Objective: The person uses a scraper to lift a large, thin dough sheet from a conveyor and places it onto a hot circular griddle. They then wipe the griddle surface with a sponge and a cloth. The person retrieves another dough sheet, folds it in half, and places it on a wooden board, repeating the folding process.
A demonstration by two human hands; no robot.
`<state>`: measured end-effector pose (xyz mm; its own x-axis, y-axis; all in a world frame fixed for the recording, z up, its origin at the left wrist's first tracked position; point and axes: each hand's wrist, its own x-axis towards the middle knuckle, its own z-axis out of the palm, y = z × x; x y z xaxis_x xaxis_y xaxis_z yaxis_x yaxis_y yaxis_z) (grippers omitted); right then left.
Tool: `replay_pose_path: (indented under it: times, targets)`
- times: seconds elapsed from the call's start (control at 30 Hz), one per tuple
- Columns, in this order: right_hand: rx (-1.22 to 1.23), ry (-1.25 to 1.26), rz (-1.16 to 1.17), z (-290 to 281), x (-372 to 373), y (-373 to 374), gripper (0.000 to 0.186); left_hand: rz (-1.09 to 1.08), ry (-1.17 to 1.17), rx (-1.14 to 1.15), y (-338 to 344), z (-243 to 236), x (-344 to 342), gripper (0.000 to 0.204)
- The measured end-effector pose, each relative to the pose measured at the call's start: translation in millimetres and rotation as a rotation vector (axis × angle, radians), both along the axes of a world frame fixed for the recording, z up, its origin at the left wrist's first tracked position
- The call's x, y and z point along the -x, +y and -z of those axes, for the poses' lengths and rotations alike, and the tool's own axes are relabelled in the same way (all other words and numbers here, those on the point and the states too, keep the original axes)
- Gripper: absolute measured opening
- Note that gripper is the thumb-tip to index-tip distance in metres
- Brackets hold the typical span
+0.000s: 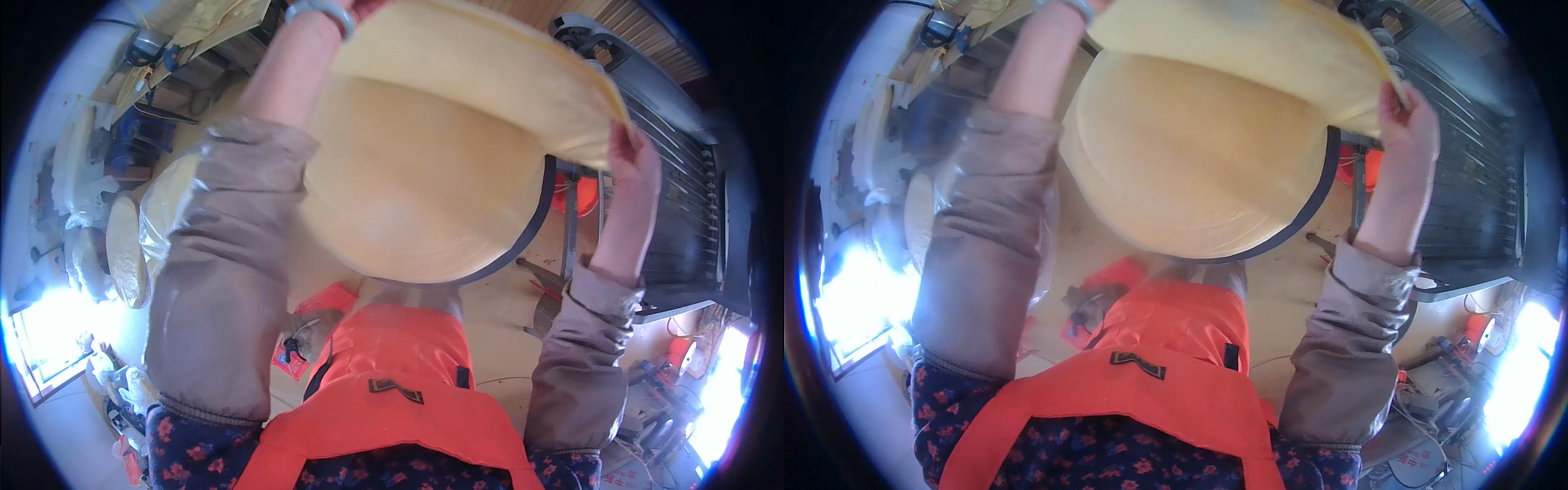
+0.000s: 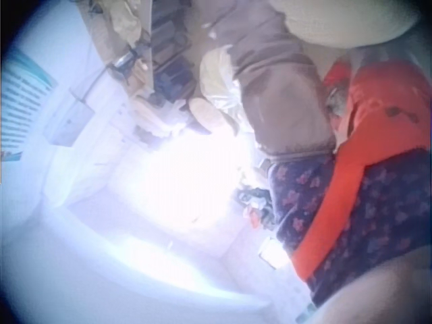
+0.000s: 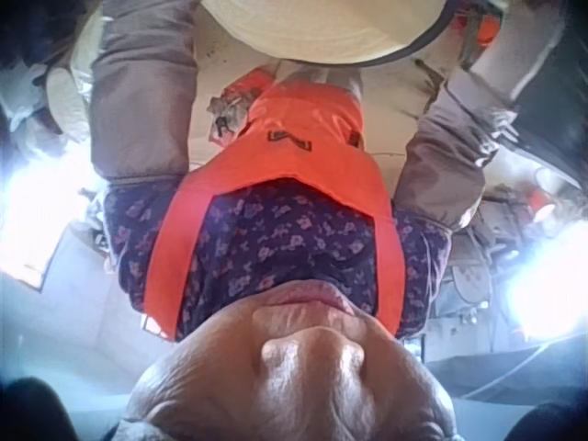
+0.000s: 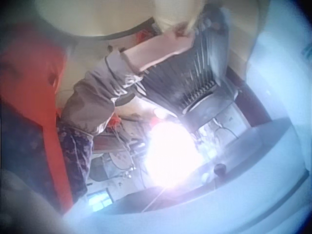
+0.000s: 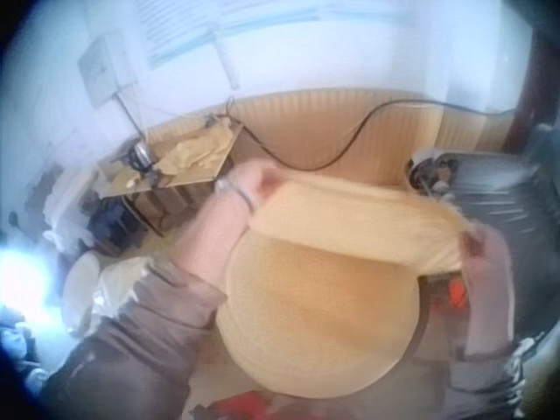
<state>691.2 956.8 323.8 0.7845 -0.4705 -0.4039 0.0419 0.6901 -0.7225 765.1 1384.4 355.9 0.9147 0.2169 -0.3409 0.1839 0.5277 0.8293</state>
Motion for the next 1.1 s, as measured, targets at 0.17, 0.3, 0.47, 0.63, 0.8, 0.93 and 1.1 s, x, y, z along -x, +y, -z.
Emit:
replay_pose_path:
  times: [0.17,0.3,0.47,0.63,0.8,0.93,1.1]
  targets:
    - [0.121,-0.349,-0.026,-102,21,30,0.021,0.17,-0.527,0.247,41,-86,3,0.004]
    - [1.857,-0.335,-0.033,-85,131,69,0.033,0.07,-0.468,-0.02,88,-68,104,0.022]
    - [0.271,-0.115,-0.097,42,203,113,0.045,-0.196,-0.394,-0.244,88,76,203,0.034]
    - [0.137,0.197,-0.349,241,221,131,0.041,-0.006,0.112,-0.224,107,273,227,0.032]
    - [-0.053,0.508,-0.436,352,235,142,0.024,-0.041,0.315,-0.258,133,392,244,0.049]
    - [-0.102,0.561,-0.478,365,244,154,0.021,-0.026,0.413,-0.546,152,406,234,0.053]
    - [-0.099,0.62,-0.501,365,242,163,0.021,-0.238,0.526,-0.797,145,403,218,0.055]
